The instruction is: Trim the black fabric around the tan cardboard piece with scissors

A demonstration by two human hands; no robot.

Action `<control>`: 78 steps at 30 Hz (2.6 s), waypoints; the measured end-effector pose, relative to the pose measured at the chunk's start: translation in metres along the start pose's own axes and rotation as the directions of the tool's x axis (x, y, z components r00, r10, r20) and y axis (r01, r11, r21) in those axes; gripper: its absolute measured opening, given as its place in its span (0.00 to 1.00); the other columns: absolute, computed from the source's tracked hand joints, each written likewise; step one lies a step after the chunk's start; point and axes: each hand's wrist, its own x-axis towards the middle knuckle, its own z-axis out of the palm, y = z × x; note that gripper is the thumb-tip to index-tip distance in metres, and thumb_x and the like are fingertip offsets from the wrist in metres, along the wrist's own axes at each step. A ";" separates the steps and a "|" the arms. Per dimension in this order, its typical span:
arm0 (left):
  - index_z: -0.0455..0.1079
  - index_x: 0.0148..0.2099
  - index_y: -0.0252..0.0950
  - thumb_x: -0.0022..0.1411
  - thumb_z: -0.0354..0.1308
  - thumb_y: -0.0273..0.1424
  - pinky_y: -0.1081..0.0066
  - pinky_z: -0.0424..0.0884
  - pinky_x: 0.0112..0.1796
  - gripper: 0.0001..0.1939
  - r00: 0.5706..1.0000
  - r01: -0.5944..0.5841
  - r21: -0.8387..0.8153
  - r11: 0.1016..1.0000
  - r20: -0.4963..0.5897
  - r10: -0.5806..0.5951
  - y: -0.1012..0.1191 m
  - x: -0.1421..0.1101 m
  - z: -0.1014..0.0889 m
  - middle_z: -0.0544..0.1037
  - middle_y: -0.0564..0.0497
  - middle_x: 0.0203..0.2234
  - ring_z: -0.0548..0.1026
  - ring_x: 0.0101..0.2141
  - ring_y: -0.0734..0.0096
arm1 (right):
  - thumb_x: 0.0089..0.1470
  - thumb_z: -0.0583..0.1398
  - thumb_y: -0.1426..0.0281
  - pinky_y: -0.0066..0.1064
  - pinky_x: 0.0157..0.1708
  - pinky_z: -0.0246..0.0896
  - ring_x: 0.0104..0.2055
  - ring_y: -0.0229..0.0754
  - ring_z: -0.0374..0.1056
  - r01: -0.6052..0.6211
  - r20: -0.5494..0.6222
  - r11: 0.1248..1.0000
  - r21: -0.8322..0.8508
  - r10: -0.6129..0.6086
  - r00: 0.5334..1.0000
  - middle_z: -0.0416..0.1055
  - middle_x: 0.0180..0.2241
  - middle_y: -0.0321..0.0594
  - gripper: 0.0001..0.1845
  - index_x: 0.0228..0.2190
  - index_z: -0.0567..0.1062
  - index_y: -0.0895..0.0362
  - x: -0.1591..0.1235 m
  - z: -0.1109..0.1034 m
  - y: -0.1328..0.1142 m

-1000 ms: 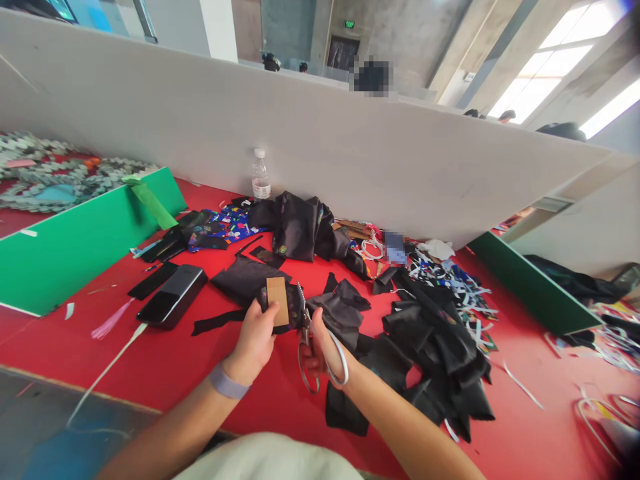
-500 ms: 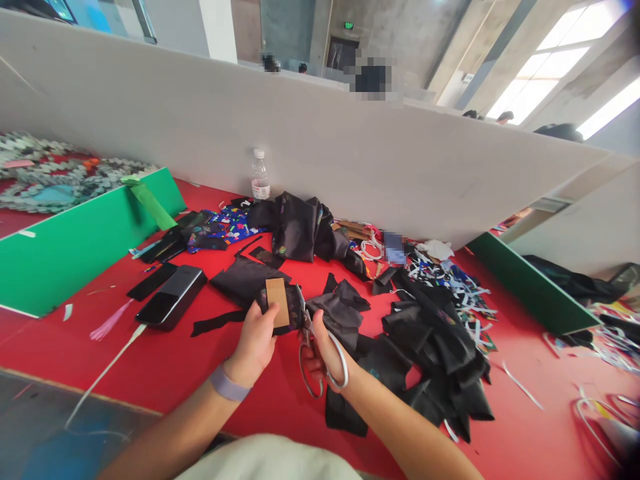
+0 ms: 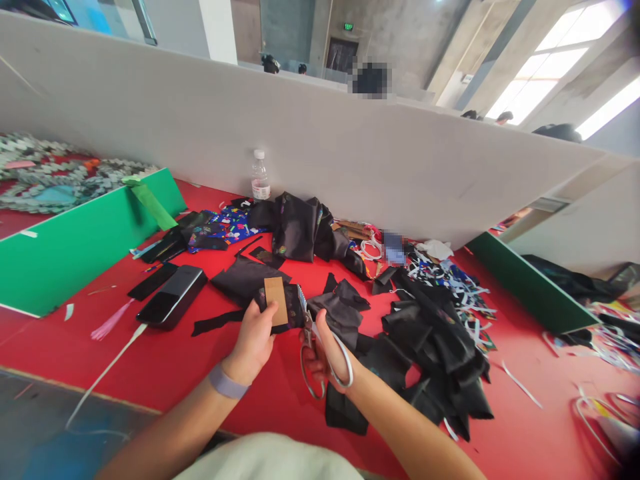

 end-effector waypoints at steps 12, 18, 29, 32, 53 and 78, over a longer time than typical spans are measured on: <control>0.69 0.48 0.44 0.54 0.58 0.26 0.74 0.71 0.31 0.18 1.000 -0.004 0.010 1.000 0.030 0.004 0.002 -0.003 0.000 0.79 0.50 0.39 0.78 0.36 0.68 | 0.51 0.40 0.35 0.22 0.14 0.25 0.15 0.28 0.36 0.017 -0.016 0.999 -0.044 -0.018 1.000 0.49 0.18 0.27 0.36 0.28 0.63 0.55 0.000 -0.002 0.001; 0.70 0.46 0.44 0.53 0.59 0.26 0.71 0.72 0.35 0.17 1.000 -0.016 -0.007 1.000 0.021 0.017 0.003 -0.005 0.001 0.80 0.52 0.37 0.78 0.35 0.67 | 0.50 0.40 0.34 0.22 0.15 0.28 0.16 0.29 0.38 -0.007 0.030 1.000 -0.002 0.007 1.000 0.49 0.18 0.28 0.37 0.28 0.63 0.55 -0.001 -0.002 -0.001; 0.69 0.48 0.42 0.54 0.58 0.25 0.74 0.71 0.30 0.18 0.999 -0.041 -0.019 0.999 0.030 0.042 0.002 -0.004 0.000 0.79 0.50 0.37 0.78 0.35 0.67 | 0.52 0.41 0.36 0.22 0.13 0.26 0.14 0.28 0.37 0.034 -0.044 0.997 -0.063 -0.037 0.998 0.50 0.17 0.27 0.35 0.28 0.63 0.55 0.002 0.001 0.001; 0.70 0.47 0.42 0.54 0.58 0.24 0.75 0.71 0.30 0.17 0.999 -0.039 -0.021 0.999 0.023 0.039 0.001 -0.005 0.000 0.79 0.50 0.37 0.78 0.34 0.68 | 0.53 0.41 0.36 0.22 0.13 0.28 0.14 0.27 0.39 0.035 -0.022 0.999 -0.029 -0.035 0.999 0.50 0.18 0.28 0.35 0.28 0.64 0.55 0.002 0.001 0.002; 0.68 0.48 0.42 0.54 0.60 0.28 0.72 0.72 0.33 0.18 0.995 -0.041 -0.016 0.999 0.088 0.042 -0.009 0.000 -0.005 0.79 0.49 0.41 0.78 0.37 0.66 | 0.52 0.40 0.35 0.21 0.13 0.32 0.14 0.27 0.40 -0.002 -0.023 1.000 0.001 0.002 1.000 0.50 0.18 0.28 0.37 0.27 0.64 0.56 0.006 -0.001 -0.002; 0.69 0.48 0.41 0.52 0.61 0.28 0.69 0.74 0.36 0.19 0.997 0.002 -0.023 1.000 0.079 0.000 -0.011 -0.002 -0.005 0.80 0.50 0.37 0.79 0.35 0.65 | 0.53 0.36 0.37 0.21 0.12 0.36 0.15 0.28 0.41 -0.015 -0.043 0.999 -0.050 0.013 0.999 0.51 0.18 0.29 0.37 0.24 0.60 0.56 0.008 0.001 -0.006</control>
